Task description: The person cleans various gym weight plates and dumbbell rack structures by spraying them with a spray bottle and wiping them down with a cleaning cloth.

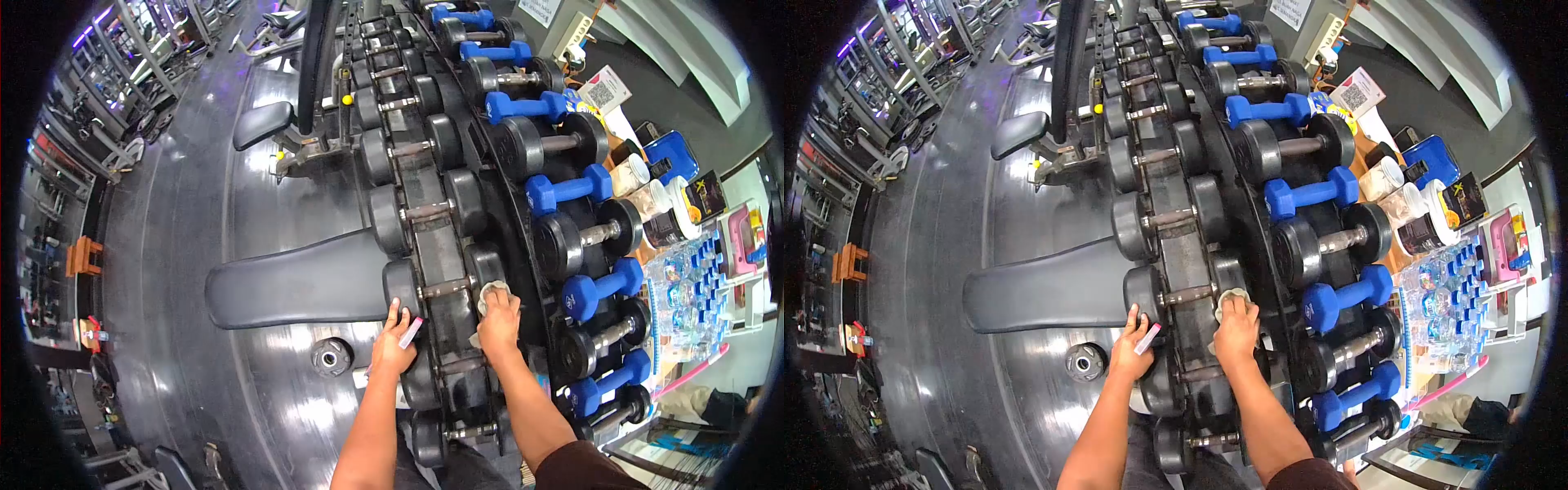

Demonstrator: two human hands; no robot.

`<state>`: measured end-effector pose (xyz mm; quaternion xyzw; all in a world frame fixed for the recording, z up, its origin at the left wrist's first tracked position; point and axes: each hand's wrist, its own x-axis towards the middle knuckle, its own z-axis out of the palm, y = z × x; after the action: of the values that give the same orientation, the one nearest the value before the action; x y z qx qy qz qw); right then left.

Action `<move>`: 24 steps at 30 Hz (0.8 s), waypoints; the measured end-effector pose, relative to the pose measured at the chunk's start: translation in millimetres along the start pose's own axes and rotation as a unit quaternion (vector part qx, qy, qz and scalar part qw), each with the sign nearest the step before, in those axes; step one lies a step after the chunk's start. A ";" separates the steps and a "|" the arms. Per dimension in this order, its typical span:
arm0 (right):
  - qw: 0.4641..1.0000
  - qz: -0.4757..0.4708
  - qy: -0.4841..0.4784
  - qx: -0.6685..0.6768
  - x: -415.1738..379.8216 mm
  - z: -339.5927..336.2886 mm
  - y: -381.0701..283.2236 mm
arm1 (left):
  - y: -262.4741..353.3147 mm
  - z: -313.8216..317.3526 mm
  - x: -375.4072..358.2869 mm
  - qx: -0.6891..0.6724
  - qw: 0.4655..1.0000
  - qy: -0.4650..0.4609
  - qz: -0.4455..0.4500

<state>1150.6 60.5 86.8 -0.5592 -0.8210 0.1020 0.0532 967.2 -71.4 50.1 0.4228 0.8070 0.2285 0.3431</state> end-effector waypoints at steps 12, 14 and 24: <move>0.606 0.241 -0.352 0.671 -104.7 -45.5 6.6 | -50.3 -60.5 -140.8 -0.190 0.971 0.146 0.006; 0.494 0.283 -0.393 0.722 -135.0 -34.1 16.2 | -82.3 -58.5 -184.0 -0.204 0.939 0.259 0.095; 0.204 0.255 -0.477 0.816 -263.8 -35.2 -44.5 | -226.6 -99.4 -417.6 -0.275 0.918 0.253 -0.132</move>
<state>1214.7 -196.5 138.2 -0.2308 0.0329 0.9712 0.0491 943.9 -551.6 116.9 0.1291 0.8206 0.4937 0.2574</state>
